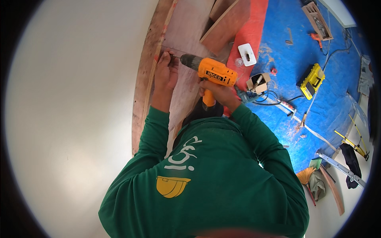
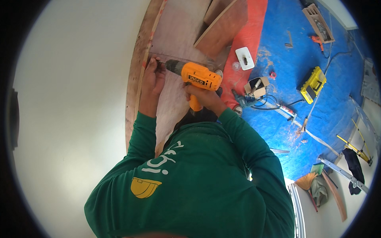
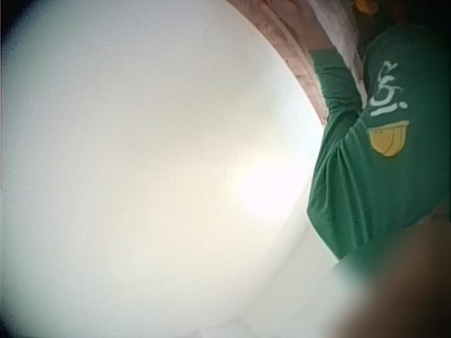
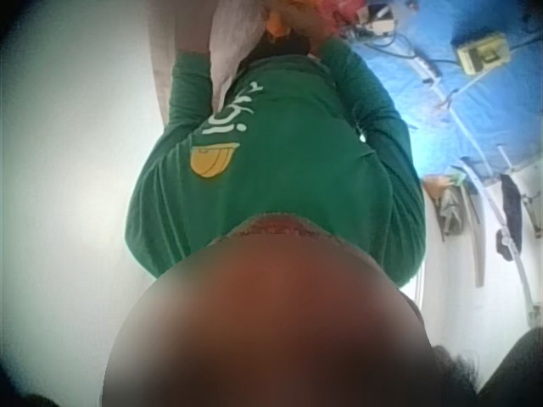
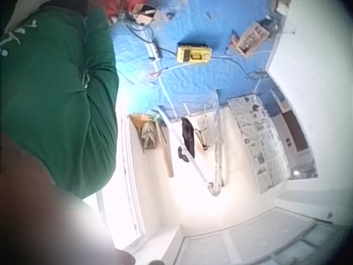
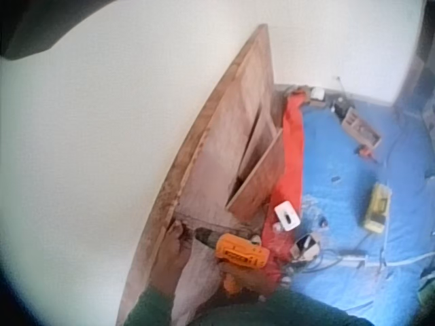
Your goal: The person installs curved wooden panels onto a wall using a cordless drill and screws. They position each panel, drill pilot holes, and fasten the panels in place, working from the top downward.
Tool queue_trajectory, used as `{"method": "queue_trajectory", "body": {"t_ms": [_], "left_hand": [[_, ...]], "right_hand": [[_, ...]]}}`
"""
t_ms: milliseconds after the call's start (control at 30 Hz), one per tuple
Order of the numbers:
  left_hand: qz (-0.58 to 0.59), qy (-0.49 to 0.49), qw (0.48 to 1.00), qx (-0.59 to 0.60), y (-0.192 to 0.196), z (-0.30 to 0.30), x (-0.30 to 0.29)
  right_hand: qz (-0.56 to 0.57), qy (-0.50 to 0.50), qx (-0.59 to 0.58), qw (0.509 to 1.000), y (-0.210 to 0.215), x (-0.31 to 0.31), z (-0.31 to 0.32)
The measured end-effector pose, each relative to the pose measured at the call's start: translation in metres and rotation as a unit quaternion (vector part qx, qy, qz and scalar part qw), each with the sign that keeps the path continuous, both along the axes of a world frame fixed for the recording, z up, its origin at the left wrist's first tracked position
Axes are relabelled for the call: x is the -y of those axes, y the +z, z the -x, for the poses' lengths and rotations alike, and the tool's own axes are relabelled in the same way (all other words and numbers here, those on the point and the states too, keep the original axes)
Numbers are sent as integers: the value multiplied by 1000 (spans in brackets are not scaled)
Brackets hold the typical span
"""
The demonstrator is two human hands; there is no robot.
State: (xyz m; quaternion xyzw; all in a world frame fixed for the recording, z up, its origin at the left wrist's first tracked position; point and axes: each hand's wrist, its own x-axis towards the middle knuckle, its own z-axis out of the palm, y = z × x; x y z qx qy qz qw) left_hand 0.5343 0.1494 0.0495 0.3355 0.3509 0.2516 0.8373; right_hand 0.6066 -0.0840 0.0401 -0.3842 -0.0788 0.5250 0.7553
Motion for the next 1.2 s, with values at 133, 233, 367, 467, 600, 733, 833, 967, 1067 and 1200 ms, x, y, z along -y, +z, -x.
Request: {"method": "queue_trajectory", "body": {"t_ms": [133,233,367,467,600,733,833,967,1067,1200], "left_hand": [[-1,0,1000,4,0,0,0],[-3,3,1000,5,2,0,1],[-2,12,1000,-4,5,-1,4],[-8,14,1000,-9,6,-2,5],[-9,14,1000,-11,5,-3,5],[-4,14,1000,-11,3,-3,4],[-6,22,999,-23,1,-3,4],[-11,21,999,-28,-2,-2,3],[-9,20,999,-28,-2,-3,2],[-8,30,999,-33,0,-4,3]], "right_hand": [[-7,16,-4,1000,-7,-1,1],[-4,11,-7,1000,-7,-2,2],[2,9,-14,1000,-2,-3,2],[11,6,-14,1000,5,-2,1],[5,-4,-27,1000,10,-2,-2],[20,6,-23,1000,8,-3,-2],[5,-4,-35,999,4,-4,-2],[4,10,-27,1000,0,-3,-3],[9,13,-30,999,-1,-4,-4],[7,12,-38,999,-1,-5,-5]]}}
